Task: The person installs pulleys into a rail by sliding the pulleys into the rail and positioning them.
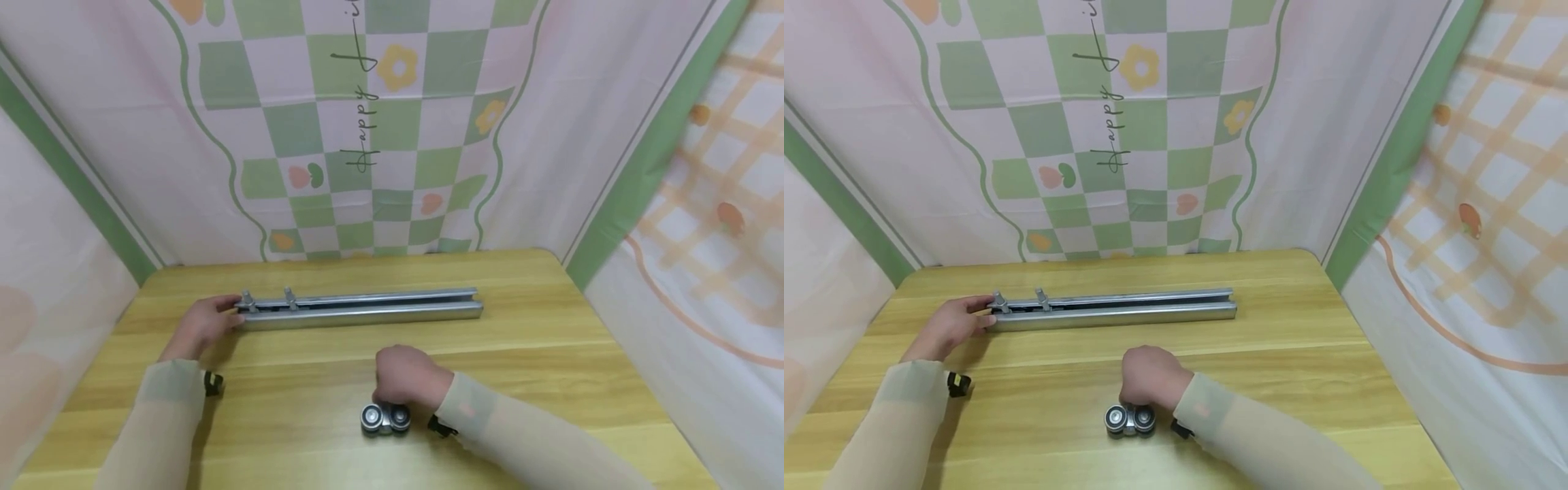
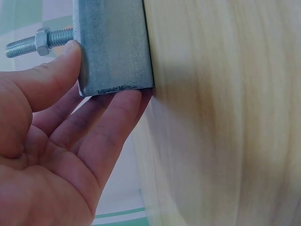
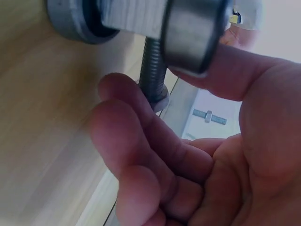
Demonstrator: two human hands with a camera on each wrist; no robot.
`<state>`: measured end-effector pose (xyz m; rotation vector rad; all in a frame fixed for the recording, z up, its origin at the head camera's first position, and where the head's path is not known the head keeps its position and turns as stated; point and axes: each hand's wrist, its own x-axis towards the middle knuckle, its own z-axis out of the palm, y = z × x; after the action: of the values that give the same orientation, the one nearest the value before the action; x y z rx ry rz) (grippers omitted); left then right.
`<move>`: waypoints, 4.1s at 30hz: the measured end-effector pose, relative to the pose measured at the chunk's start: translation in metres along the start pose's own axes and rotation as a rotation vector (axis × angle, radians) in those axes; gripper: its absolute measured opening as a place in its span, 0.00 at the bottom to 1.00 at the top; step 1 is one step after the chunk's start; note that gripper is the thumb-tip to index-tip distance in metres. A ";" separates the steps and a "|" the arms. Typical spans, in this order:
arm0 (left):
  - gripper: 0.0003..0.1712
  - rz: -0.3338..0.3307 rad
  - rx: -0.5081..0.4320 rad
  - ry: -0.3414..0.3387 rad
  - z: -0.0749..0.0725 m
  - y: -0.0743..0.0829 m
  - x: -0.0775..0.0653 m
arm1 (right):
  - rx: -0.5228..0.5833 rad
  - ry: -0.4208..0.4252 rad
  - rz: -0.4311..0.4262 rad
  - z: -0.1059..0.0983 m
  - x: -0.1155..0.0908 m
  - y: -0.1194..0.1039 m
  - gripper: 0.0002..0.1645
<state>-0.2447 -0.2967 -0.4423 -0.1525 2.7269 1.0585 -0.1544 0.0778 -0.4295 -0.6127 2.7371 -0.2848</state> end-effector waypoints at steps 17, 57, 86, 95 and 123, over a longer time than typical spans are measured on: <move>0.37 0.020 -0.021 -0.012 0.001 -0.001 -0.002 | 0.135 -0.004 -0.007 0.001 0.002 0.007 0.16; 0.36 0.042 0.010 -0.021 0.000 -0.001 -0.003 | 0.157 0.221 -0.077 0.004 -0.053 0.016 0.31; 0.35 0.027 0.009 -0.016 0.000 -0.003 -0.002 | 0.139 0.262 -0.313 -0.015 -0.067 0.027 0.05; 0.35 0.026 0.009 -0.013 0.000 -0.004 -0.002 | 0.081 0.237 -0.259 -0.027 -0.073 0.044 0.05; 0.36 0.043 0.036 -0.004 0.000 -0.002 0.000 | 0.080 0.282 -0.060 -0.044 -0.089 0.099 0.03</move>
<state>-0.2441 -0.2983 -0.4438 -0.0865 2.7550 1.0194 -0.1306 0.2103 -0.3907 -0.6796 2.9595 -0.5296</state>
